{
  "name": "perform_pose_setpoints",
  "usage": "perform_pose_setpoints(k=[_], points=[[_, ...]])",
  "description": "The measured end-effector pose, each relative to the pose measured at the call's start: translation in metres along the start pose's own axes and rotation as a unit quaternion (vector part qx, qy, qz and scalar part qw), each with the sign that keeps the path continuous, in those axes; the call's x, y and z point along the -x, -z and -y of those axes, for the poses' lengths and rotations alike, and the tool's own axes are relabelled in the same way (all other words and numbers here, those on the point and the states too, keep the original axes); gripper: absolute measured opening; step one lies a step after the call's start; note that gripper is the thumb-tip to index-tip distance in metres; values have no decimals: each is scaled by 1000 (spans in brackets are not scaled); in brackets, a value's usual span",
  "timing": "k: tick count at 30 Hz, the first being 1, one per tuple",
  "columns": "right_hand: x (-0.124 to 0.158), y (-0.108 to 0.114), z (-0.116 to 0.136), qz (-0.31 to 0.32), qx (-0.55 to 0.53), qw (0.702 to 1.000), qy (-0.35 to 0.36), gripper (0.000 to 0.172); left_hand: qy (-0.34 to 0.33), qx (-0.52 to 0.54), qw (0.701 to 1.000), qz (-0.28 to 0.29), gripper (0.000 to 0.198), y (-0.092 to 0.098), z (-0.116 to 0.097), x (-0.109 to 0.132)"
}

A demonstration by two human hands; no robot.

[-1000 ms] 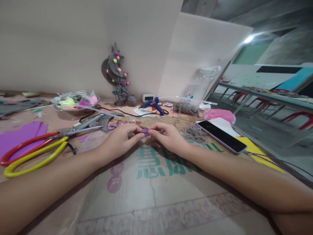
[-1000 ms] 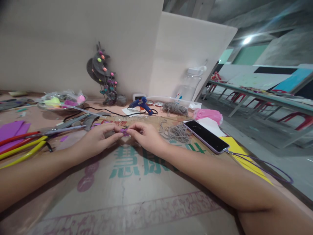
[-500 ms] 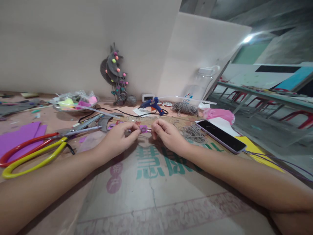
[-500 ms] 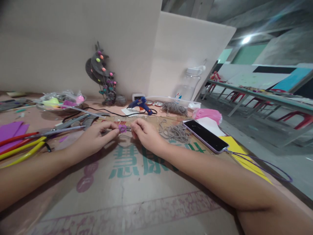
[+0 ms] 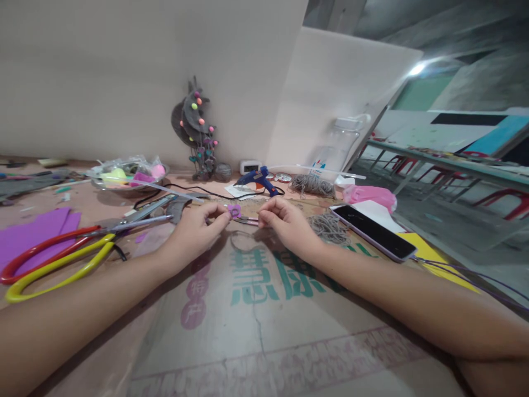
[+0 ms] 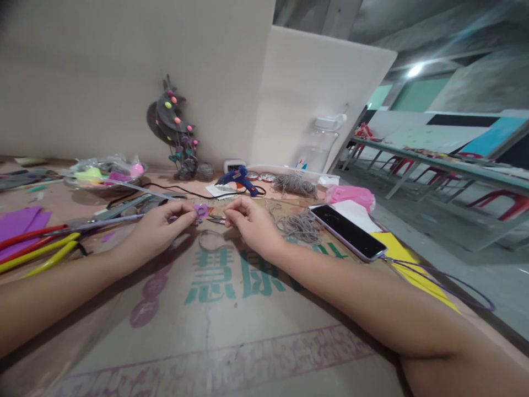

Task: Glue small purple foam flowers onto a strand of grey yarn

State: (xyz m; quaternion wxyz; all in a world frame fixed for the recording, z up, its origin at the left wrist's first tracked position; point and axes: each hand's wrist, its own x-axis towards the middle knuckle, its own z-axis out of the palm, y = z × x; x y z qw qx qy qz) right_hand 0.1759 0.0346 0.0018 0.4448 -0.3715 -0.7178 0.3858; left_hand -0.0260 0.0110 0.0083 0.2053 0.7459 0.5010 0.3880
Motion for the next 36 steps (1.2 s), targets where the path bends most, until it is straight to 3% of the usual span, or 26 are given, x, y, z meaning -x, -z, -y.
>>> perform_pose_setpoints(k=[11,14,17,20,23,26,32,36], points=[[2,3,5,-5,105,994,33,23,-17,-3,1000,0,21,-1,-1,0],[2,3,6,3,90,995,40,21,-19,-7,1000,1,21,-1,-1,0],[4,7,23,-19,64,996,59,15,-18,-7,1000,-1,21,-1,-1,1],[10,15,52,-104,74,984,123,11,-26,-1,1000,10,23,0,-1,2],[18,23,75,-131,93,971,176,25,-33,-3,999,14,23,0,0,2],[22,26,81,-95,139,968,184,38,-30,-10,999,9,23,1,0,2],[9,22,61,-27,184,972,141,13,-20,-10,1000,6,23,1,-3,1],[0,20,39,7,254,959,125,16,-2,-23,1000,10,23,0,-1,1]])
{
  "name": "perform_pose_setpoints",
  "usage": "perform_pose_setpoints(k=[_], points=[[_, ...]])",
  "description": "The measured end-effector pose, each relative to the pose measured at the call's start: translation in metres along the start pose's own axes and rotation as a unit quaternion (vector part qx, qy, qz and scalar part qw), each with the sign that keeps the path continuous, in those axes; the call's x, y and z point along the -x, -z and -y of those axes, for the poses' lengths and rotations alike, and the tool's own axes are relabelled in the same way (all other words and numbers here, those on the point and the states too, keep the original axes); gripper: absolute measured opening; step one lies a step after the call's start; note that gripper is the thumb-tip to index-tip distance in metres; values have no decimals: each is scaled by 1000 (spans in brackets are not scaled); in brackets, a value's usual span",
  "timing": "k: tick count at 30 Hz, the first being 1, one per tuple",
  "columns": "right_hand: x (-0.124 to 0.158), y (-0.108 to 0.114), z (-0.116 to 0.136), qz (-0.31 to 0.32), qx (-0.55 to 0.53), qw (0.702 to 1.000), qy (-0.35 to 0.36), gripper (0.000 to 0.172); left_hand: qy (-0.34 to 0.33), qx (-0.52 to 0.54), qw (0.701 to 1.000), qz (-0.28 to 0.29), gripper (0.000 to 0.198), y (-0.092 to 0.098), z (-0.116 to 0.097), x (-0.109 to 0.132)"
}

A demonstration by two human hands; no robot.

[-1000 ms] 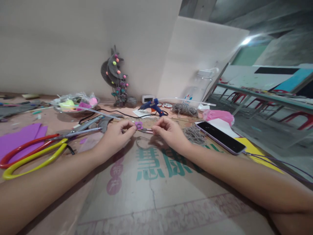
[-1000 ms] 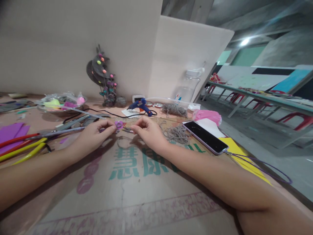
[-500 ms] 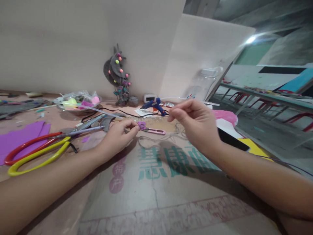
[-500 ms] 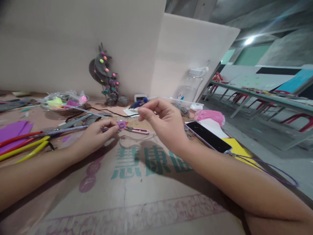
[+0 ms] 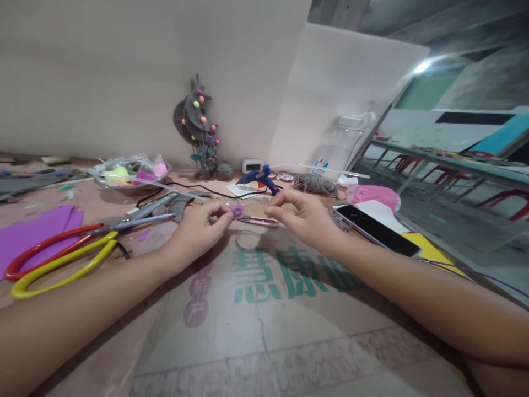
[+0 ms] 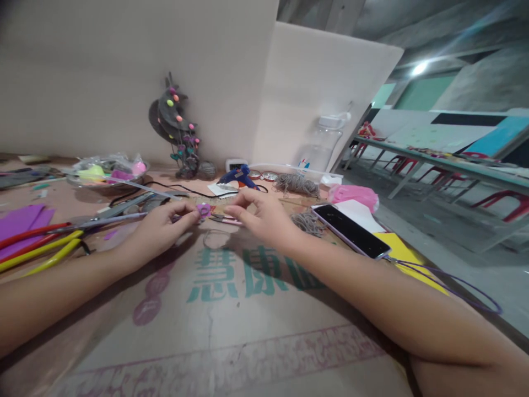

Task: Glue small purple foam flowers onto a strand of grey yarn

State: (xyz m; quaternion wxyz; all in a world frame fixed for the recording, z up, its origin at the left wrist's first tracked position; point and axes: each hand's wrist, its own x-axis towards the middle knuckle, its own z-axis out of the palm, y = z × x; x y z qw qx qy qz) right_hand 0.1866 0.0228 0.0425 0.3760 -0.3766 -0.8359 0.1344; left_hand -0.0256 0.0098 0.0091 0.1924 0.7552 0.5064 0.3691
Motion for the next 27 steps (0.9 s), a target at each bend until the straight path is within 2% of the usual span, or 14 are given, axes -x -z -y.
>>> perform_pose_setpoints(k=[5,9,11,13,15,17,20,23,24,27], points=[[1,-12,-25,146,84,984,48,11,-12,-67,998,12,27,-3,10,-4],[4,-19,-31,175,122,976,47,7,-25,-146,989,27,28,-5,16,-6],[6,-21,-29,170,129,976,40,7,-29,-169,985,26,28,-6,17,-6],[7,-22,-24,153,129,979,25,7,-32,-157,987,-1,23,-6,16,-6],[7,-20,-16,124,120,985,11,8,-40,-108,993,-35,22,-5,14,-5],[7,-16,-8,108,101,989,8,9,-52,-37,997,-40,29,-3,7,-3],[7,-10,4,100,76,992,19,12,-55,85,994,47,35,-3,-5,1],[7,-7,11,72,55,995,38,10,-6,219,964,147,35,-7,-16,6],[7,-6,12,63,48,996,44,9,16,235,958,161,32,-7,-18,8],[3,-1,10,45,47,996,53,18,79,211,963,148,33,-4,-20,8]])
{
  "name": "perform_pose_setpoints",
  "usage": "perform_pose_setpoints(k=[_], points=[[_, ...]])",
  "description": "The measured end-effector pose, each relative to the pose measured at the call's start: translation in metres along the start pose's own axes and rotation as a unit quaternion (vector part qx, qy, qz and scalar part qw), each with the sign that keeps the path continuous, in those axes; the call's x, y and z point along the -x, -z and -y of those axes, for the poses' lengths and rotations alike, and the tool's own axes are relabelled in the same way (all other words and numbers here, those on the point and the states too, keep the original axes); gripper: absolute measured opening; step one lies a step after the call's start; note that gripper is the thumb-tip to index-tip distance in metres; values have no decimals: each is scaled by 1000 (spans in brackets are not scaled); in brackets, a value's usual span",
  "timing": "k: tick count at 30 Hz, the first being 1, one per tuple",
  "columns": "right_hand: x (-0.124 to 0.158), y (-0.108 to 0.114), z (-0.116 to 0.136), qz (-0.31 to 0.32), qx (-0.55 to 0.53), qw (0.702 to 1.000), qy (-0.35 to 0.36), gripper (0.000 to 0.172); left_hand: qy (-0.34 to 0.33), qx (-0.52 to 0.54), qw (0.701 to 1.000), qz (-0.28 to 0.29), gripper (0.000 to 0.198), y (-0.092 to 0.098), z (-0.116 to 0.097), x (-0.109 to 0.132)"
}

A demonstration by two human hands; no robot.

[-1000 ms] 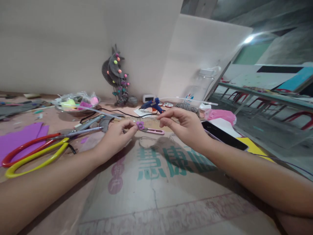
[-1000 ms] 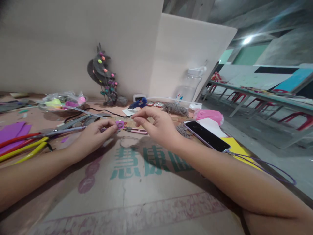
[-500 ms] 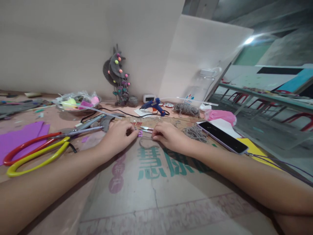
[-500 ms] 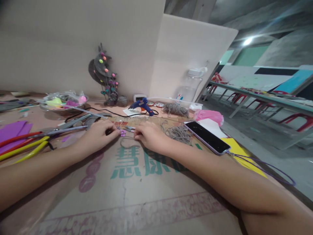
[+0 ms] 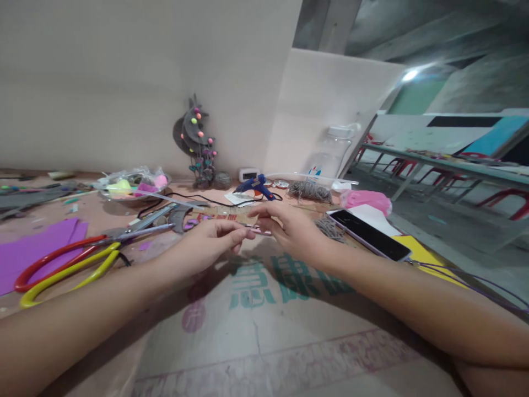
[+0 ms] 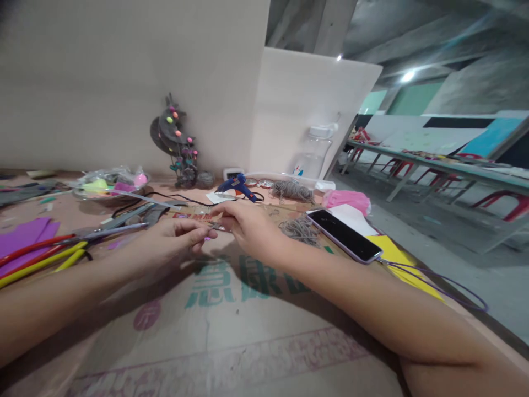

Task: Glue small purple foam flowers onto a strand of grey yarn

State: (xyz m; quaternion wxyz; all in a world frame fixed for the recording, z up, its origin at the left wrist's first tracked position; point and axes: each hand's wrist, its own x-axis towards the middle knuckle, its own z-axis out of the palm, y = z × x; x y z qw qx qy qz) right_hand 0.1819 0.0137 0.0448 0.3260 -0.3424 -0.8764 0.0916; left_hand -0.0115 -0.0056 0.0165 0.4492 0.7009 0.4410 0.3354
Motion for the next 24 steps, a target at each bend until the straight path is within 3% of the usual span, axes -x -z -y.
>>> perform_pose_setpoints(k=[3,8,13,16,19,24], points=[[-5,15,-7,-19,33,999,-6,22,11,-66,998,-5,33,9,-7,-1],[-15,59,-15,-53,40,997,-47,20,-25,-157,987,-17,33,26,-22,-5],[-19,95,-27,-126,32,987,-91,18,-13,-229,973,29,32,37,-28,-5],[-19,105,-38,-175,17,982,-62,17,-9,-264,963,56,29,43,-28,-3],[-20,107,-41,-197,-8,979,-43,16,3,-266,963,41,26,47,-27,-3],[-17,103,-22,-184,-29,982,-42,16,-15,-201,979,29,18,52,-24,-6]])
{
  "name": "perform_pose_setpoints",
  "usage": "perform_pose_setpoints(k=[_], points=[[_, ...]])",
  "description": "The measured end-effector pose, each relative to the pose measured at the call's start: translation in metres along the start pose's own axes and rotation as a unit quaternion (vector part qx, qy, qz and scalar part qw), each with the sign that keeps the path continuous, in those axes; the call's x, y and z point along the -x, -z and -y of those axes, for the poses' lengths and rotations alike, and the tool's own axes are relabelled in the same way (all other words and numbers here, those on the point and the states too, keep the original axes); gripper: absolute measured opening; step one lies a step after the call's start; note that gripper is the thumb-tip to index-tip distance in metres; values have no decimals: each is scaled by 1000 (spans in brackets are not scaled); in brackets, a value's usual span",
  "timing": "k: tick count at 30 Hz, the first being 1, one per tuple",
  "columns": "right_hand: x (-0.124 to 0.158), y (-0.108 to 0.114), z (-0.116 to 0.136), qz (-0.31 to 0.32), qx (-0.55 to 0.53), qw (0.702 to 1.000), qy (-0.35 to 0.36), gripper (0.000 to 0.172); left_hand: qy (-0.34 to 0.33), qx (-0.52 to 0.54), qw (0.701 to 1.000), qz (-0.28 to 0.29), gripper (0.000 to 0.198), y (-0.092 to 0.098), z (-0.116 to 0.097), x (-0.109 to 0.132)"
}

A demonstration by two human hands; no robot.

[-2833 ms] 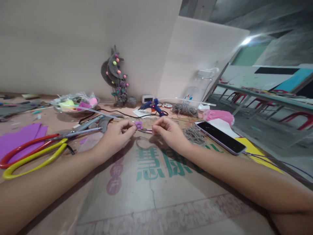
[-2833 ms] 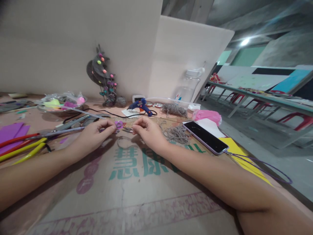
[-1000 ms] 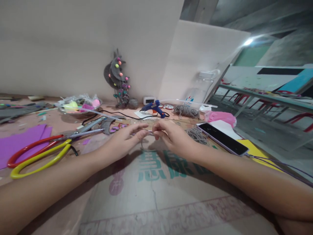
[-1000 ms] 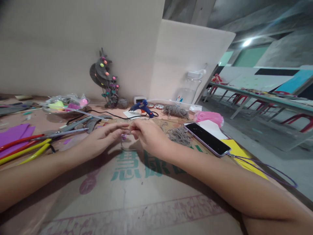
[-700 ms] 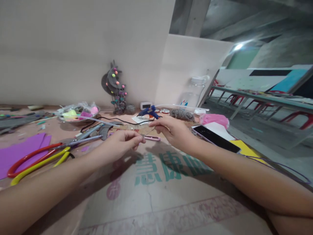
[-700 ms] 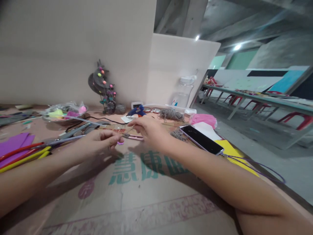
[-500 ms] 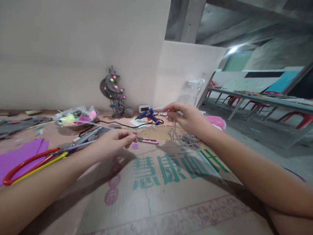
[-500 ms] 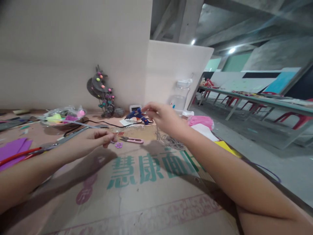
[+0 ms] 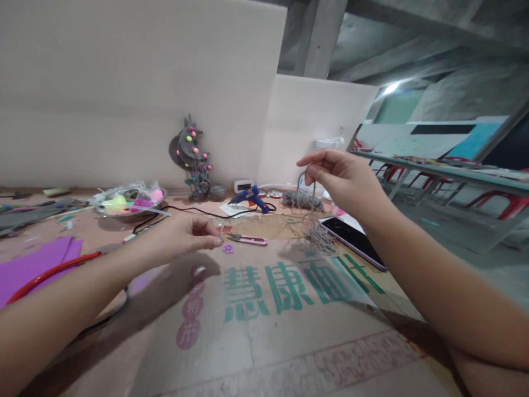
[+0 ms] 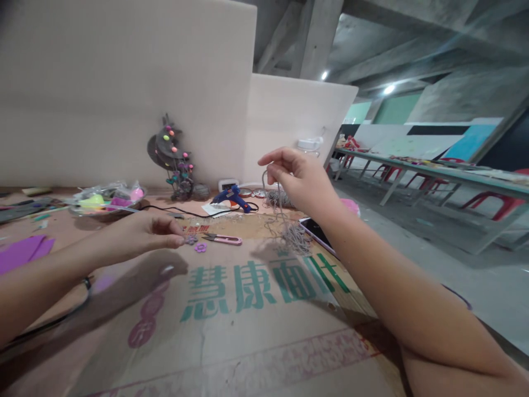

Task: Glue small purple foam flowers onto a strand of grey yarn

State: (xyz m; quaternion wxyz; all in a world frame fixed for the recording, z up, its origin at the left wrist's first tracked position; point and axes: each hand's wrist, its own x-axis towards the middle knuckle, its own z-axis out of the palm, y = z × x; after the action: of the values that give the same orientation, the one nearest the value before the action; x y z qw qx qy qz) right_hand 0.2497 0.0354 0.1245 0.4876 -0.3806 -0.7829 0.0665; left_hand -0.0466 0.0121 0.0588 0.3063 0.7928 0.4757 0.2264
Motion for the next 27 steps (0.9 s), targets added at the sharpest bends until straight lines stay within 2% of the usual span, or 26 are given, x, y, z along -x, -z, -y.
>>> perform_pose_setpoints(k=[5,10,13,15,16,18,19,21,23,24,25,27], points=[[8,-3,20,-10,26,999,28,16,2,-42,999,-11,30,8,0,0],[12,-8,21,1,48,998,27,16,-20,-107,994,-18,40,15,-10,4],[13,-12,21,11,61,998,27,15,-51,-43,996,56,35,14,-20,13],[14,-13,23,21,62,998,24,15,-80,53,985,145,19,12,-28,21],[15,-14,25,25,61,998,22,15,-103,73,975,182,17,11,-31,25],[18,-16,29,32,51,998,20,15,-126,50,974,184,38,6,-36,29],[19,-18,31,36,40,998,19,14,-125,32,979,159,40,4,-36,29],[23,-23,34,45,4,999,19,14,-95,0,992,87,21,-4,-34,25],[29,-31,36,57,-43,997,16,13,-57,4,998,1,23,-13,-29,19],[32,-36,37,65,-65,996,14,13,-68,31,997,-33,27,-17,-27,17],[36,-41,37,74,-84,994,13,14,-78,65,994,-47,37,-22,-25,15],[44,-52,39,103,-109,989,11,14,-81,151,985,-36,50,-30,-21,13]])
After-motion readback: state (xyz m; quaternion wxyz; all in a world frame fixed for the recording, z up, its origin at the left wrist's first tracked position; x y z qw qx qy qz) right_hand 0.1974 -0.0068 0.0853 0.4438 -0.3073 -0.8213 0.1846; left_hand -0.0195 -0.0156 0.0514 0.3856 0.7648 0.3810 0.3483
